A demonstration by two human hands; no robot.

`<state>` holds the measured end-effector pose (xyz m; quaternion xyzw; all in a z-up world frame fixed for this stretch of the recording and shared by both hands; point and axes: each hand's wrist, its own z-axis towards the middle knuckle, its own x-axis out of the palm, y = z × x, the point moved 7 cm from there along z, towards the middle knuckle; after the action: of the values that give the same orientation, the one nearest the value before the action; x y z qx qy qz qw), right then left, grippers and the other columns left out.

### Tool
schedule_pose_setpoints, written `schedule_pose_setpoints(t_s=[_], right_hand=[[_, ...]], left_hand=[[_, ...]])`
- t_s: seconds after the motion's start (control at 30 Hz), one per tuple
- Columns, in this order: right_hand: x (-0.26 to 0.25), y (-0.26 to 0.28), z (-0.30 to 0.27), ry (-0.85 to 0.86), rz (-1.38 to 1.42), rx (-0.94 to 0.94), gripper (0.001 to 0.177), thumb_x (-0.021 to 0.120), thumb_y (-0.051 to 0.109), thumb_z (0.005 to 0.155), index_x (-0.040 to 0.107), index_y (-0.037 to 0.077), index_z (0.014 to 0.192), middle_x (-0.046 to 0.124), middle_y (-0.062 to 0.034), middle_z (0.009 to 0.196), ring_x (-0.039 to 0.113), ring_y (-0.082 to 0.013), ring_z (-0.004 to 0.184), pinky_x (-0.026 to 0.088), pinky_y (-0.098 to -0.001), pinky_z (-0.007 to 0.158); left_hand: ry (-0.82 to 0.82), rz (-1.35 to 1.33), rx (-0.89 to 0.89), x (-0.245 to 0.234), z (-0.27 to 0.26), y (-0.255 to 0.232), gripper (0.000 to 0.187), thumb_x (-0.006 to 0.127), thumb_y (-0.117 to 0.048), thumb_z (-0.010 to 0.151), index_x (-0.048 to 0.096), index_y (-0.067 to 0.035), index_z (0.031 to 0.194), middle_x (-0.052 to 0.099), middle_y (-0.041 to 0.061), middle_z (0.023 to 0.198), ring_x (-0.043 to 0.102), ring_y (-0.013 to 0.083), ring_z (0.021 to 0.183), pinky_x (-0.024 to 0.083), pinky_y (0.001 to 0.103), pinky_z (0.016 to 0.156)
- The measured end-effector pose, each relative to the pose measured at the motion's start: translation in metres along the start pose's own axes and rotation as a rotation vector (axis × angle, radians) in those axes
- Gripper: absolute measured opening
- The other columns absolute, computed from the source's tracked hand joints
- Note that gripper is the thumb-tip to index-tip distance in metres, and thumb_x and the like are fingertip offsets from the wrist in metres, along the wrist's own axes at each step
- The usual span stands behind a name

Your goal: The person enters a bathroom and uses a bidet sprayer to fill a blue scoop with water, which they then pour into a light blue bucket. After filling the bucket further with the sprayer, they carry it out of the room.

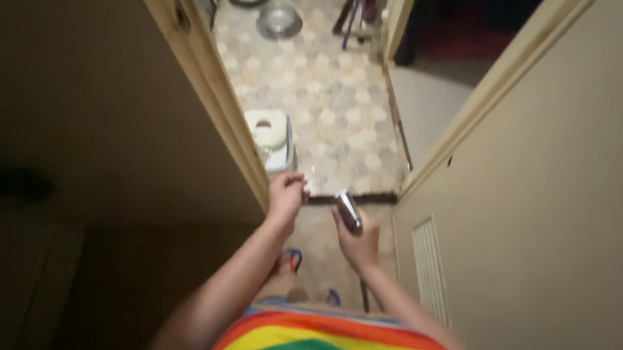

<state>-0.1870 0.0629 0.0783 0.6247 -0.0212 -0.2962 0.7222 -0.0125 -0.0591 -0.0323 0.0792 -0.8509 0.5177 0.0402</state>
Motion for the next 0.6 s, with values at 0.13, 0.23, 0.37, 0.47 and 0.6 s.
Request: schedule_pose_setpoints(t_s=[0.13, 0.23, 0.37, 0.47, 0.6], right_hand=[[-0.001, -0.013, -0.007, -0.039, -0.092, 0.079, 0.037, 0.08, 0.029, 0.092, 0.065, -0.001, 0.077, 0.057, -0.0155, 0.059, 0.047, -0.0241, 0.05, 0.04, -0.0395, 0.051], [0.007, -0.029, -0.012, 0.037, -0.121, 0.029, 0.038, 0.079, 0.031, 0.092, 0.065, -0.002, 0.077, 0.058, -0.0163, 0.06, 0.051, -0.0268, 0.051, 0.042, -0.0406, 0.052], [0.012, -0.109, -0.026, 0.071, -0.272, 0.307, 0.049, 0.077, 0.045, 0.089, 0.071, -0.002, 0.077, 0.064, -0.0193, 0.061, 0.062, -0.0326, 0.054, 0.046, -0.0439, 0.055], [-0.018, -0.176, -0.035, -0.019, -0.506, 0.536, 0.059, 0.072, 0.055, 0.095, 0.073, -0.003, 0.08, 0.065, -0.0253, 0.069, 0.068, -0.039, 0.066, 0.049, -0.0476, 0.062], [-0.033, -0.198, -0.058, 0.031, -0.467, 0.443, 0.052, 0.072, 0.051, 0.087, 0.072, -0.001, 0.091, 0.069, -0.0252, 0.072, 0.071, -0.0427, 0.074, 0.053, -0.0507, 0.062]], left_hand=[[0.004, 0.013, 0.005, -0.005, -0.013, -0.001, 0.028, 0.054, -0.003, 0.095, 0.063, 0.0, 0.121, 0.07, 0.009, 0.101, 0.065, 0.0149, 0.076, 0.053, 0.029, 0.064], [-0.008, 0.061, -0.038, -0.006, -0.022, -0.004, 0.028, 0.056, -0.005, 0.096, 0.063, -0.001, 0.123, 0.07, 0.009, 0.101, 0.065, 0.0138, 0.078, 0.052, 0.028, 0.065], [-0.007, 0.035, -0.088, -0.006, -0.025, 0.001, 0.029, 0.054, -0.004, 0.096, 0.063, -0.001, 0.124, 0.07, 0.009, 0.104, 0.065, 0.0144, 0.08, 0.051, 0.029, 0.067], [0.016, 0.037, -0.084, -0.008, -0.023, 0.01, 0.031, 0.051, -0.004, 0.096, 0.062, -0.002, 0.124, 0.071, 0.007, 0.108, 0.065, 0.014, 0.082, 0.053, 0.028, 0.07], [0.021, 0.049, -0.091, -0.013, -0.021, 0.024, 0.03, 0.052, -0.004, 0.095, 0.063, -0.003, 0.122, 0.071, 0.005, 0.106, 0.065, 0.014, 0.082, 0.053, 0.029, 0.07]])
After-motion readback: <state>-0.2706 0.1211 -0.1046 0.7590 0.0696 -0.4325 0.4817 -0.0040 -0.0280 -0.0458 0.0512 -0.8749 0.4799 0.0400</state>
